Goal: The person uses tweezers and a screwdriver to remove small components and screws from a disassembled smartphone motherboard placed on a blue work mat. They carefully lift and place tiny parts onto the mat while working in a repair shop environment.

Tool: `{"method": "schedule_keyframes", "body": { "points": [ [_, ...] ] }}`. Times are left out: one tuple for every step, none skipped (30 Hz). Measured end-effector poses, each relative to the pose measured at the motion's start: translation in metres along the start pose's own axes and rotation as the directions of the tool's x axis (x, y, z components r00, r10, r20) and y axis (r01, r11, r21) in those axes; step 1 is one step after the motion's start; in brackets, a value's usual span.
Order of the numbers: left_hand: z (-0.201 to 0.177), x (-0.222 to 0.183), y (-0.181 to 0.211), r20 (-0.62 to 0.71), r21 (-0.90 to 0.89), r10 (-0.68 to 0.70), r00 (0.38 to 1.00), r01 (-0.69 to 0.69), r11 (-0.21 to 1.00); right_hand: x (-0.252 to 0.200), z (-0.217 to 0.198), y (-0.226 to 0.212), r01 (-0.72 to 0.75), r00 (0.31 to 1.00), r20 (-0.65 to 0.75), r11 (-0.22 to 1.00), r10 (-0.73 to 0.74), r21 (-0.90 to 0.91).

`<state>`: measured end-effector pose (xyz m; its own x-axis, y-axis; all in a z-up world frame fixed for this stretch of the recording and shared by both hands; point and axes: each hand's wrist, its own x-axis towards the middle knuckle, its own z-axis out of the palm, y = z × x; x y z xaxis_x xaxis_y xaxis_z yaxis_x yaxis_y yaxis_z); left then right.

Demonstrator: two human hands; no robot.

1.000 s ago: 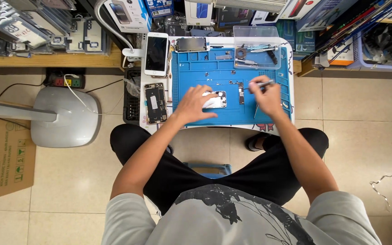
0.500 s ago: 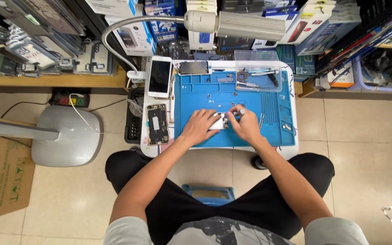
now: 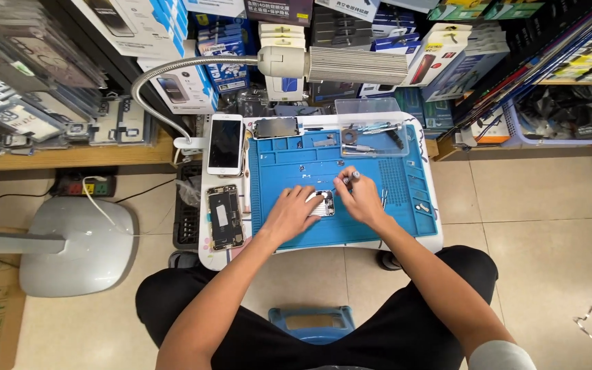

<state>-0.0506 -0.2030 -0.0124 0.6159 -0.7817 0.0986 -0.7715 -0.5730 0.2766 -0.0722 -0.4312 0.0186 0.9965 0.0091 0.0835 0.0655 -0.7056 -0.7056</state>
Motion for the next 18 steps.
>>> {"method": "schedule_keyframes", "body": {
  "points": [
    [0.001,0.003,0.001,-0.003,-0.004,0.001,1.000,-0.001,1.000,0.001,-0.004,0.006,-0.001,1.000,0.000,1.000,0.001,-0.005],
    [0.000,0.001,0.000,-0.008,-0.029,-0.002,1.000,0.002,1.000,0.003,-0.003,0.008,-0.013,1.000,-0.004,1.000,0.012,-0.029],
    [-0.001,-0.002,-0.001,-0.013,-0.054,-0.005,1.000,0.004,0.999,0.005,-0.002,0.010,-0.024,1.000,-0.009,0.998,0.023,-0.052],
    [-0.001,-0.002,-0.001,-0.012,-0.050,-0.012,1.000,0.012,0.999,0.003,-0.004,0.004,-0.018,1.000,-0.005,0.999,0.018,-0.048],
    [0.000,-0.002,-0.001,-0.022,-0.065,-0.018,1.000,0.016,0.998,0.002,-0.006,-0.001,-0.069,0.997,-0.019,0.997,0.068,-0.022],
    [0.001,-0.002,0.000,-0.029,-0.083,-0.019,0.999,0.017,0.996,-0.002,-0.008,-0.007,-0.125,0.992,-0.033,0.992,0.125,0.004],
    [0.000,-0.006,-0.001,-0.025,-0.083,-0.022,0.999,0.020,0.996,-0.007,-0.007,-0.010,-0.125,0.992,-0.030,0.992,0.125,0.007],
    [0.000,-0.005,-0.001,-0.022,-0.094,-0.020,1.000,0.018,0.995,-0.009,-0.008,-0.011,-0.149,0.989,-0.028,0.989,0.148,-0.016],
    [0.000,-0.005,-0.001,-0.018,-0.104,-0.018,1.000,0.016,0.994,-0.012,-0.010,-0.012,-0.173,0.985,-0.027,0.984,0.172,-0.039],
    [0.000,-0.006,0.000,-0.015,-0.112,-0.021,1.000,0.019,0.994,-0.013,-0.010,-0.011,-0.177,0.984,-0.020,0.983,0.177,-0.042],
    [0.000,-0.007,0.002,-0.021,-0.124,-0.023,1.000,0.021,0.992,-0.014,-0.009,-0.010,-0.182,0.983,-0.023,0.982,0.181,-0.055],
    [-0.001,-0.006,0.001,-0.029,-0.128,-0.022,0.999,0.018,0.992,-0.011,-0.009,-0.010,-0.182,0.983,-0.033,0.981,0.180,-0.065],
    [-0.002,-0.006,0.000,-0.028,-0.129,-0.022,0.999,0.018,0.992,-0.009,-0.005,-0.008,-0.183,0.983,-0.033,0.981,0.182,-0.065],
    [-0.002,-0.005,0.000,-0.021,-0.133,-0.032,0.999,0.029,0.991,-0.009,-0.003,-0.005,-0.184,0.983,-0.027,0.981,0.183,-0.061],
    [-0.002,-0.004,0.000,-0.015,-0.138,-0.042,0.999,0.040,0.990,-0.009,-0.001,-0.003,-0.184,0.983,-0.020,0.981,0.184,-0.056],
    [-0.004,-0.002,0.000,-0.015,-0.140,-0.042,0.999,0.040,0.989,-0.008,-0.001,-0.001,-0.186,0.983,-0.019,0.981,0.185,-0.059],
    [-0.005,-0.001,0.000,-0.011,-0.151,-0.048,0.999,0.046,0.987,-0.008,0.001,0.001,-0.175,0.985,-0.013,0.982,0.174,-0.075],
    [-0.006,-0.003,0.001,-0.003,-0.164,-0.058,0.998,0.057,0.985,-0.009,0.004,0.002,-0.165,0.986,0.000,0.982,0.165,-0.091]
  ]
}}
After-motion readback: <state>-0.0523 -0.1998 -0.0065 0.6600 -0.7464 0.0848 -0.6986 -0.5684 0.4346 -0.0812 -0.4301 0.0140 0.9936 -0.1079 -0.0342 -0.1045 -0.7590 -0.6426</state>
